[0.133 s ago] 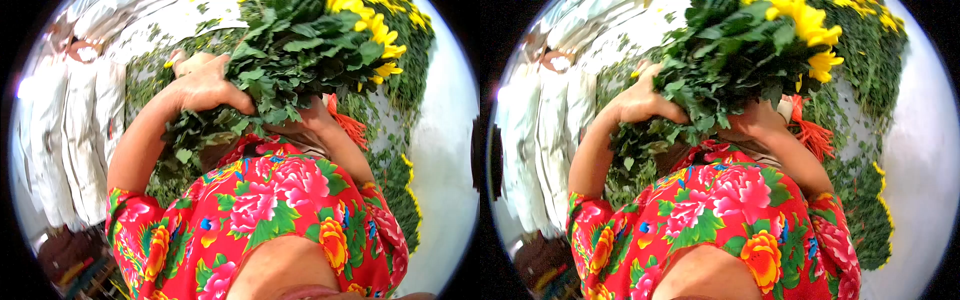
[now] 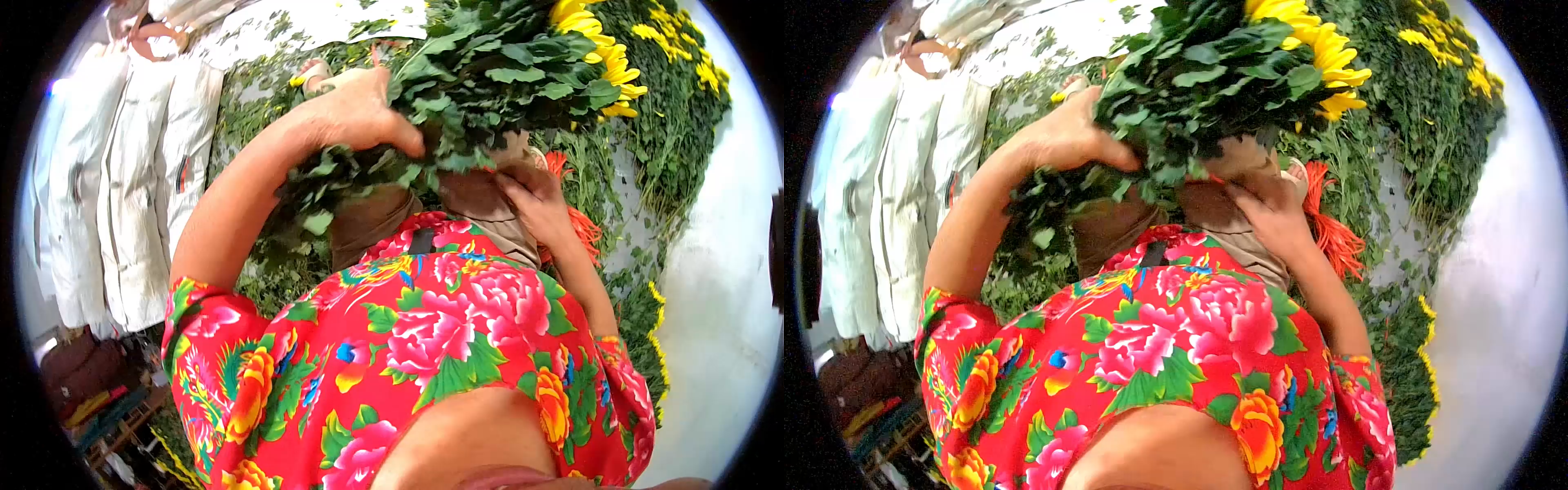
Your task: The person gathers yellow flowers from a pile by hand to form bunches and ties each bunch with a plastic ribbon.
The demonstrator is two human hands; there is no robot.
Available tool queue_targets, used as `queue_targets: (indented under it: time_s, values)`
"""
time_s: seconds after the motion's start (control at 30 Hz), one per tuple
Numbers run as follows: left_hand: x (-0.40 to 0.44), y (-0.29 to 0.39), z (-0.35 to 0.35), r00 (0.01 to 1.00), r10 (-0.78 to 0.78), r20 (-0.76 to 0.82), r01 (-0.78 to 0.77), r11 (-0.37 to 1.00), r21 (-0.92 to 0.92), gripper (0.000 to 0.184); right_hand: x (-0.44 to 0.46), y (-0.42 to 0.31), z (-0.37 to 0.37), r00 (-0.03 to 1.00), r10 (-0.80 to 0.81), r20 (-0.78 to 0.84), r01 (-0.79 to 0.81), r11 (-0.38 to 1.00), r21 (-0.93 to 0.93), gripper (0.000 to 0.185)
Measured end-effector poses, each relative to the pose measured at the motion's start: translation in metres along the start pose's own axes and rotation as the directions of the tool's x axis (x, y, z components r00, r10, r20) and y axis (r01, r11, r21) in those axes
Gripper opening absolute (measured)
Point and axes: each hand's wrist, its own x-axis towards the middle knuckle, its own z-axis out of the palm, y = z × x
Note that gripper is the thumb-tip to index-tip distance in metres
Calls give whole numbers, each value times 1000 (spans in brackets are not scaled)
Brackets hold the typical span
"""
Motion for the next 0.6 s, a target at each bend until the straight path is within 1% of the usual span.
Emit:
queue_targets:
  time_s: [0.03,0.07,0.1,0.13,0.17,0.2,0.23,0.27,0.3,0.33,0.37,0.4,0.43,0.47,0.5,0.57,0.6]
  values:
    - [9,-10,0,1000,6,3,-5,990,-140,58,-4,-6,-4,992,117,37,-119,992,38,16]
    - [14,-16,-3,989,46,-144,-53,998,-45,49,-7,-18,3,996,85,39,-87,994,60,16]
    - [3,2,-11,988,-102,-115,97,994,-54,48,-17,-34,7,994,-9,105,8,1000,10,15]
    - [8,5,-5,980,-44,-195,48,999,14,49,-26,-48,7,980,-94,173,104,993,-49,15]
    - [14,5,4,962,25,-273,-1,996,87,50,-29,-59,13,941,-295,164,317,939,-136,12]
    - [15,10,12,919,113,-376,-64,988,142,53,-29,-76,18,917,-363,167,388,908,-157,10]
    - [16,18,18,927,101,-360,-33,981,189,53,-29,-92,23,889,-426,170,453,874,-176,8]
    - [16,24,26,924,125,-361,-24,963,270,45,-25,-102,29,893,-421,160,446,877,-180,8]
    - [18,26,35,922,148,-359,-16,938,347,37,-15,-109,34,841,-525,130,540,815,-207,7]
    - [20,25,43,925,169,-340,-38,932,361,36,-4,-115,38,777,-621,104,626,743,-238,6]
    - [29,13,57,900,245,-361,-112,929,352,37,6,-121,41,752,-658,35,648,730,-218,7]
    - [28,13,64,897,222,-381,-101,945,312,37,15,-124,38,805,-592,41,585,779,-225,9]
    - [27,13,70,895,195,-401,-86,958,273,38,29,-120,40,774,-632,-52,604,760,-241,10]
    - [38,-11,86,831,372,-413,-228,906,358,41,41,-124,39,799,-590,-112,564,802,-197,13]
    - [33,-6,90,848,283,-447,-140,935,326,44,55,-119,40,814,-560,-155,547,829,-118,15]
    - [35,-7,99,842,210,-497,-52,948,313,32,85,-100,51,842,-499,-207,514,857,26,16]
    - [31,-5,97,842,204,-499,-48,950,309,32,91,-96,55,843,-499,-201,514,857,27,16]
